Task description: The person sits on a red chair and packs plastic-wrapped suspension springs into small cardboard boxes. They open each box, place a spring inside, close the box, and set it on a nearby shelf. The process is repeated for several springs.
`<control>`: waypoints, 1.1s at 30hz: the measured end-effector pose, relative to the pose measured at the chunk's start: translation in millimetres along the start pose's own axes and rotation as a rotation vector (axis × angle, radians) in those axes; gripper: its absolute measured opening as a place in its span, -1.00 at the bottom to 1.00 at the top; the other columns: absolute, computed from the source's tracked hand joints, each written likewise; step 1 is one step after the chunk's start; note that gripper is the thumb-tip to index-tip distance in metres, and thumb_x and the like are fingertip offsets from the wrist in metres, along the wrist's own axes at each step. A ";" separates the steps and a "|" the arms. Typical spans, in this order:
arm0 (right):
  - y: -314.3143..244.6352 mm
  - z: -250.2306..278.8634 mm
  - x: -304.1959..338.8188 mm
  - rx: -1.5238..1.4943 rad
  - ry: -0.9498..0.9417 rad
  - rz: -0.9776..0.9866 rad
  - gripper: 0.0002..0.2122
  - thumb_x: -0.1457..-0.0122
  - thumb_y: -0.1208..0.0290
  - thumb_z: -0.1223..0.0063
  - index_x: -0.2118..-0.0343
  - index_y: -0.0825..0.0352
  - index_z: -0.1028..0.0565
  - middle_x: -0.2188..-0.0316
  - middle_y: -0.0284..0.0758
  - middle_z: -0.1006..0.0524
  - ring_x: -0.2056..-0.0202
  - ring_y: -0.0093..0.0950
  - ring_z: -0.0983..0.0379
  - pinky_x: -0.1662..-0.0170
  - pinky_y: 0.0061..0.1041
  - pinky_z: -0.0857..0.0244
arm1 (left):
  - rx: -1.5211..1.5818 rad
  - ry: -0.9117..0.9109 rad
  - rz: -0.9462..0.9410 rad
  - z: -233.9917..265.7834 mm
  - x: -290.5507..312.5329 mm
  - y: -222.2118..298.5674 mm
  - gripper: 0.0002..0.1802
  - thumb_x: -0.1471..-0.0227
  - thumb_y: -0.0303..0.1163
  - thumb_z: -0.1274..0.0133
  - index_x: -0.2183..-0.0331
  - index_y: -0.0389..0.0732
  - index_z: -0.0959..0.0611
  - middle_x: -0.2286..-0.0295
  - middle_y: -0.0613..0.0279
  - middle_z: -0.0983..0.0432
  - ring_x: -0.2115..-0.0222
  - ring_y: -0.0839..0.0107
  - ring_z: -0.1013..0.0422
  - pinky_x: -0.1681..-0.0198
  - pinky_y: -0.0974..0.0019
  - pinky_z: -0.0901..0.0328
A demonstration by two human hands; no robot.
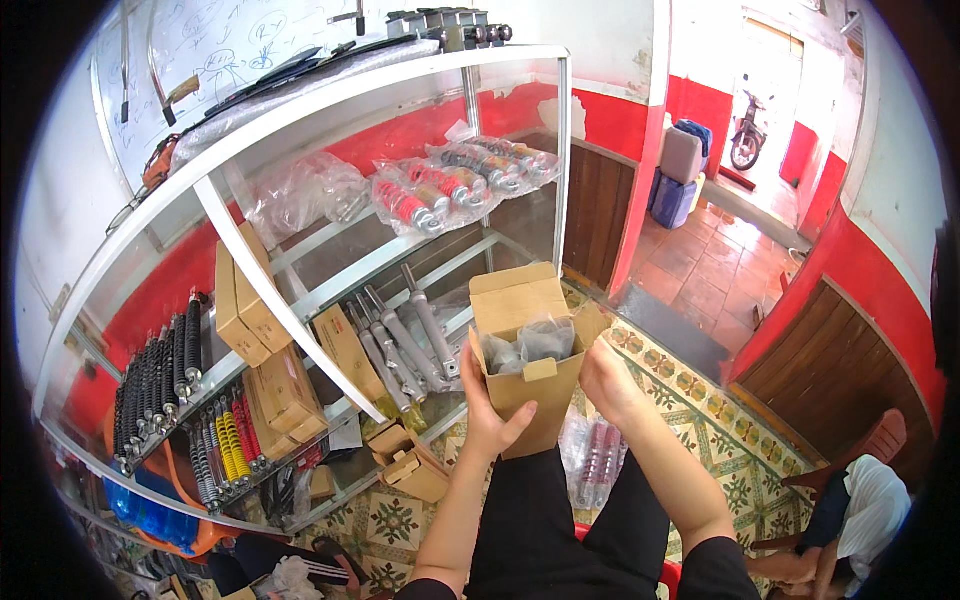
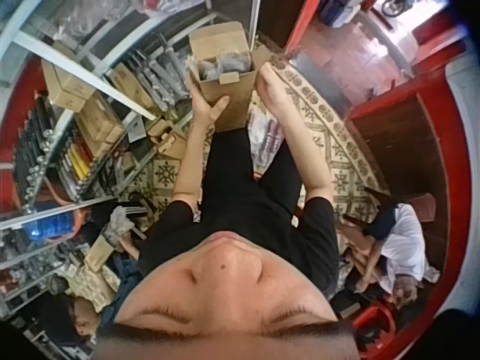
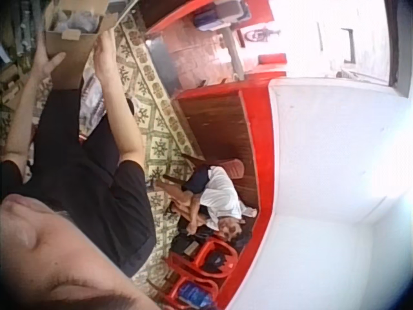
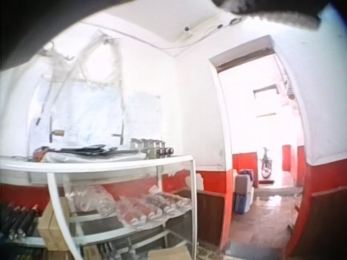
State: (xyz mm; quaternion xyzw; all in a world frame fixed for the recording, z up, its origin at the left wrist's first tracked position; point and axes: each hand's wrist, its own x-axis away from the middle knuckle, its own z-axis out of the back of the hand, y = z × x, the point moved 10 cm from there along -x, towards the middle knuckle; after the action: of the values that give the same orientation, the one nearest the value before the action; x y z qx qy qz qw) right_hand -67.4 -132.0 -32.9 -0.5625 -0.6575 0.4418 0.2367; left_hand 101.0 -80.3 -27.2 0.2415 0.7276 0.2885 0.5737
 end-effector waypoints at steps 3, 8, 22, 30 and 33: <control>-10.8 -5.5 -5.0 -0.047 -0.008 -0.018 -0.52 -0.32 0.33 0.22 -0.26 0.31 -0.10 -0.17 -0.28 -0.29 -0.19 -0.46 -0.19 -0.19 -0.42 -0.09 | -0.265 -0.066 -0.162 -14.4 -22.2 36.0 -0.22 0.10 -0.20 -0.22 -0.09 -0.32 -0.29 -0.01 -0.11 -0.24 -0.05 0.06 -0.24 -0.12 0.06 -0.17; -38.4 -24.3 -9.1 0.008 -0.040 0.050 -0.48 -0.20 0.57 0.17 -0.25 0.33 -0.11 -0.10 -0.23 -0.37 -0.09 -0.49 -0.31 -0.13 -0.49 -0.17 | -0.236 -0.093 -0.116 -13.4 -33.4 32.4 -0.45 0.03 -0.04 -0.14 0.15 -0.27 -0.49 0.05 -0.08 -0.26 0.01 0.16 -0.25 -0.08 0.12 -0.13; -64.4 -39.6 -1.4 0.362 -0.269 0.388 -0.81 -0.01 0.57 -0.04 0.26 0.36 -0.50 0.04 -0.22 -0.40 -0.01 -0.40 -0.32 -0.10 -0.39 -0.14 | 0.061 -0.016 0.025 -16.3 -8.5 4.3 -0.10 0.09 -0.21 -0.25 -0.12 -0.22 -0.05 -0.05 -0.03 -0.13 -0.08 0.18 -0.14 -0.17 0.09 -0.03; -74.4 -52.1 16.0 0.694 -0.178 0.653 -0.83 -0.01 0.61 -0.07 0.29 0.33 -0.55 0.12 -0.19 -0.46 0.04 -0.31 -0.40 -0.04 -0.38 -0.25 | 0.135 0.003 0.031 -12.4 -10.5 16.7 -0.19 -0.03 -0.20 -0.14 -0.16 -0.28 -0.11 -0.06 -0.03 -0.17 -0.08 0.17 -0.16 -0.17 0.10 -0.05; -74.9 -52.7 18.3 0.737 -0.195 0.696 -0.81 0.02 0.64 -0.06 0.31 0.32 -0.57 0.12 -0.19 -0.46 0.03 -0.30 -0.40 -0.04 -0.38 -0.27 | 0.044 0.035 -0.051 -5.4 -18.6 24.2 -0.43 -0.13 -0.19 -0.02 -0.07 -0.31 -0.33 -0.06 -0.04 -0.21 -0.07 0.15 -0.20 -0.17 0.12 -0.06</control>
State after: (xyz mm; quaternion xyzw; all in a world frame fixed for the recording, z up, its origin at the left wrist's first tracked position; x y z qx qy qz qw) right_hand -69.3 -96.3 53.4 -0.5835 -0.2513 0.7470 0.1960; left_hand 100.4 -76.4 3.5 0.2304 0.7493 0.2621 0.5628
